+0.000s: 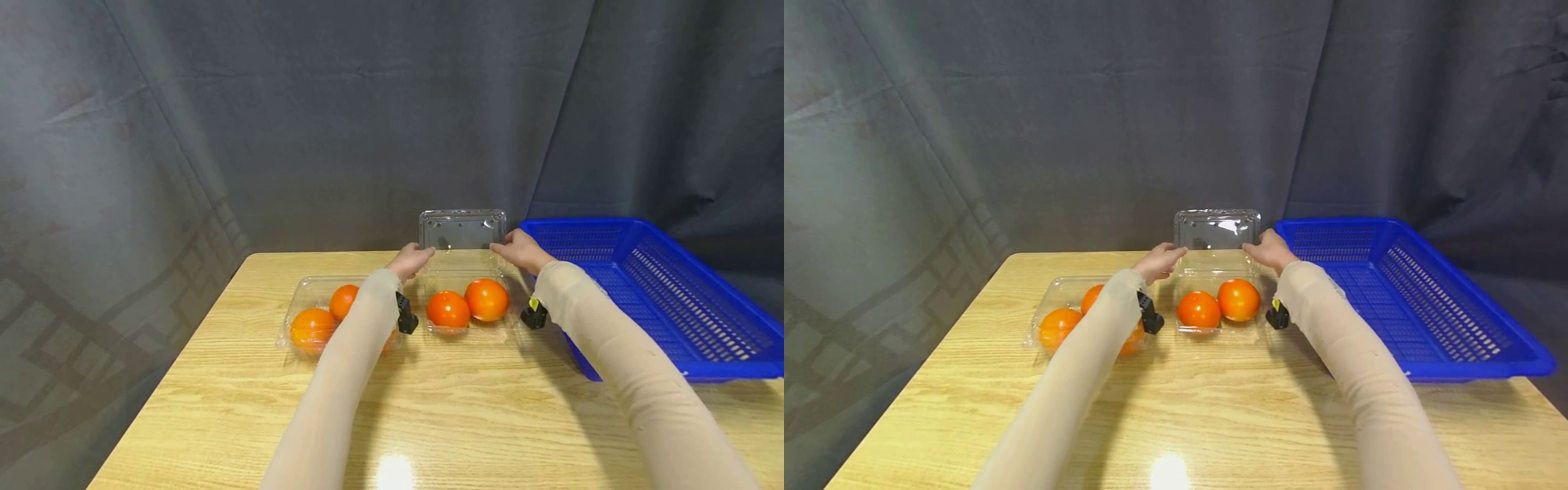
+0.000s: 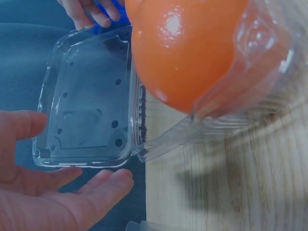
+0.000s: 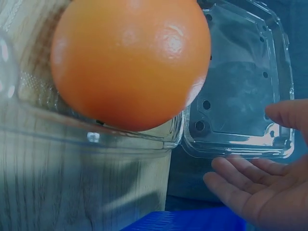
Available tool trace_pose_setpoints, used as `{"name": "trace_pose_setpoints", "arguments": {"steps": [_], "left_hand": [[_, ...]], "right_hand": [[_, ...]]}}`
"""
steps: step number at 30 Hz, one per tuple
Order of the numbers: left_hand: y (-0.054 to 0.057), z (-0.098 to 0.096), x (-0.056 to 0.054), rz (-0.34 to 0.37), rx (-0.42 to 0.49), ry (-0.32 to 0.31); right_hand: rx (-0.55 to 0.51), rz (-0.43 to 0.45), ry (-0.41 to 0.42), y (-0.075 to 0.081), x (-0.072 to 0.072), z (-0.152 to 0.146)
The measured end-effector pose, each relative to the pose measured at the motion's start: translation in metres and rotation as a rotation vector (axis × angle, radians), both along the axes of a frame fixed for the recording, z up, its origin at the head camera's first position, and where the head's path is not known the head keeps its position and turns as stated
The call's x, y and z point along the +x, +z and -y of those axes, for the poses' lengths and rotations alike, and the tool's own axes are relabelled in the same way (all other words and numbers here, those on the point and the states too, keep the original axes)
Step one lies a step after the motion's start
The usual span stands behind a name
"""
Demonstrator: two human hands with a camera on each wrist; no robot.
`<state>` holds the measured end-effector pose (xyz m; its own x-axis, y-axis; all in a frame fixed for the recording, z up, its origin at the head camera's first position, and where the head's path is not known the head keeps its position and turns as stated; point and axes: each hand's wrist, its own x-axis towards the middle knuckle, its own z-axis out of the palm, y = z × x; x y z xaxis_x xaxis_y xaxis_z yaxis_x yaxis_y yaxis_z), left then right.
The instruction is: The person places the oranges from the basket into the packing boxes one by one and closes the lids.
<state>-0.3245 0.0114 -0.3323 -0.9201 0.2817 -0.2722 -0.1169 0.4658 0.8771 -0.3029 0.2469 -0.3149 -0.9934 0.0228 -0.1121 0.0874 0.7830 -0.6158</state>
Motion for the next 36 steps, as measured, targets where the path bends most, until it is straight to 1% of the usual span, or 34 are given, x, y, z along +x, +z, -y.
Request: {"name": "trace_pose_setpoints", "arguments": {"steps": [4,6,11,18,22,28,31,36], "left_hand": [[0.000,0.001,-0.005,-0.019,0.024,0.003],[0.001,0.002,-0.005,-0.027,0.030,0.007],[0.005,0.005,-0.003,-0.051,0.061,0.018],[0.009,0.007,-0.001,-0.072,0.112,0.004],[0.010,0.008,-0.002,-0.112,0.131,-0.001],[0.012,0.008,-0.004,-0.159,0.128,-0.013],[0.014,0.009,-0.003,-0.172,0.123,-0.021],[0.015,0.010,-0.002,-0.198,0.112,-0.019]], "right_hand": [[-0.008,-0.046,0.000,0.002,0.002,0.000],[-0.021,-0.048,0.001,0.002,0.003,0.000],[-0.042,-0.047,0.011,0.005,0.006,-0.001],[-0.047,-0.072,0.008,0.010,0.009,-0.002],[-0.061,-0.093,0.003,0.012,0.009,-0.003],[-0.081,-0.147,-0.004,0.018,0.013,-0.003],[-0.077,-0.196,-0.020,0.020,0.013,-0.004],[-0.078,-0.240,-0.028,0.021,0.011,-0.008]]}}
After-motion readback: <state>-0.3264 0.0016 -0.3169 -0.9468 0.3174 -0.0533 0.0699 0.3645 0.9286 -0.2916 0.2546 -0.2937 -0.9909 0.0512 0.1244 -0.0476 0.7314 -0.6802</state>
